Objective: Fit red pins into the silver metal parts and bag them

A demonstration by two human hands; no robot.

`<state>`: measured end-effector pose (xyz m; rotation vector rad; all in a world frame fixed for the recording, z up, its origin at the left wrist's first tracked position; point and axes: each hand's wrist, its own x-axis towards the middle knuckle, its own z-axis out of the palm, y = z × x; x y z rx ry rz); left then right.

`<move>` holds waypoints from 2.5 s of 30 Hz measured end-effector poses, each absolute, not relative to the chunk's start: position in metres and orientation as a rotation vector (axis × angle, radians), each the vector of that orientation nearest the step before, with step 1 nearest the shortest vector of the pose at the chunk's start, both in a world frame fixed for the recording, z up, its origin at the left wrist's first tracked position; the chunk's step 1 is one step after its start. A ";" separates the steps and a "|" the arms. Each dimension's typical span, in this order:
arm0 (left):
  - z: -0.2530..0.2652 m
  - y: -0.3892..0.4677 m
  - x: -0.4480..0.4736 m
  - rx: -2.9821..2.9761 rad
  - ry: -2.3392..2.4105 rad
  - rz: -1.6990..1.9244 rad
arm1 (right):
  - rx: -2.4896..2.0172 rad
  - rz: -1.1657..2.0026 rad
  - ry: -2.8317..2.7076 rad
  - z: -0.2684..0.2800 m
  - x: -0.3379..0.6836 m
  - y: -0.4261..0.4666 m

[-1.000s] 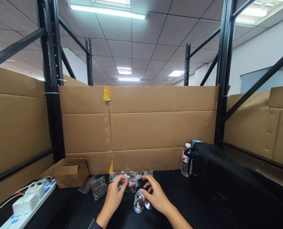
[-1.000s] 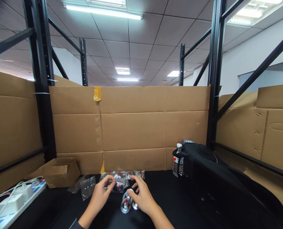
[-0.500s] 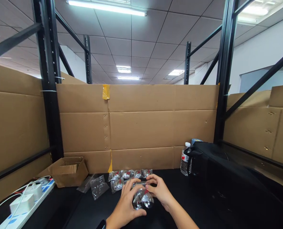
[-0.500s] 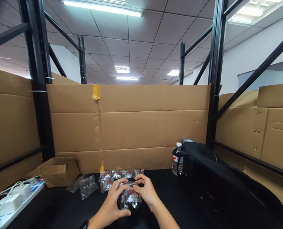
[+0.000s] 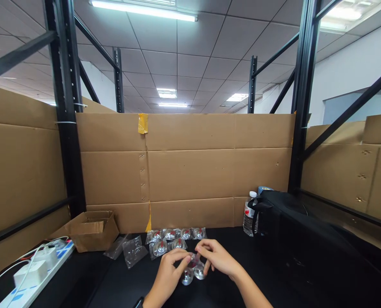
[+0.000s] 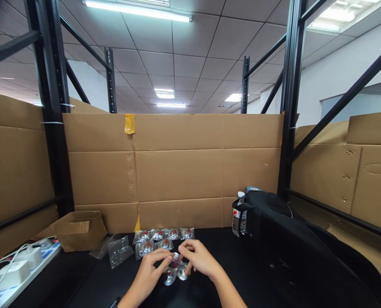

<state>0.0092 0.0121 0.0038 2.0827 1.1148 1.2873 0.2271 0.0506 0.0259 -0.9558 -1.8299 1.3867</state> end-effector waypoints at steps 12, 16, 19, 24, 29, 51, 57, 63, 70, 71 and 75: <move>-0.012 0.030 -0.003 1.790 1.134 1.456 | -0.944 0.885 -1.822 0.016 0.205 0.048; -0.013 0.036 -0.006 1.633 1.101 1.516 | -0.890 0.954 -1.764 0.008 0.203 0.053; -0.010 0.042 -0.016 1.536 1.090 1.569 | -0.918 0.973 -1.736 0.004 0.204 0.057; -0.005 0.057 -0.073 1.405 1.378 1.790 | -0.978 0.885 -1.746 0.005 0.208 0.060; -0.014 0.061 -0.144 1.464 2.132 1.602 | -1.017 0.867 -1.788 0.009 0.208 0.056; -0.027 0.043 -0.047 2.445 2.057 0.567 | -0.982 0.717 -1.825 0.011 0.214 0.053; -0.026 0.041 -0.049 2.551 1.905 0.598 | -0.950 0.760 -1.854 0.010 0.212 0.051; -0.020 0.035 -0.038 2.590 1.852 0.631 | -0.940 0.799 -1.858 0.006 0.212 0.051; -0.022 0.033 -0.037 2.548 1.976 0.598 | -0.935 0.798 -1.869 0.005 0.211 0.051; -0.023 0.034 -0.037 2.550 1.998 0.596 | -0.935 0.796 -1.872 0.005 0.211 0.050; -0.029 0.040 -0.036 2.581 2.082 0.659 | -0.934 0.793 -1.884 0.005 0.211 0.050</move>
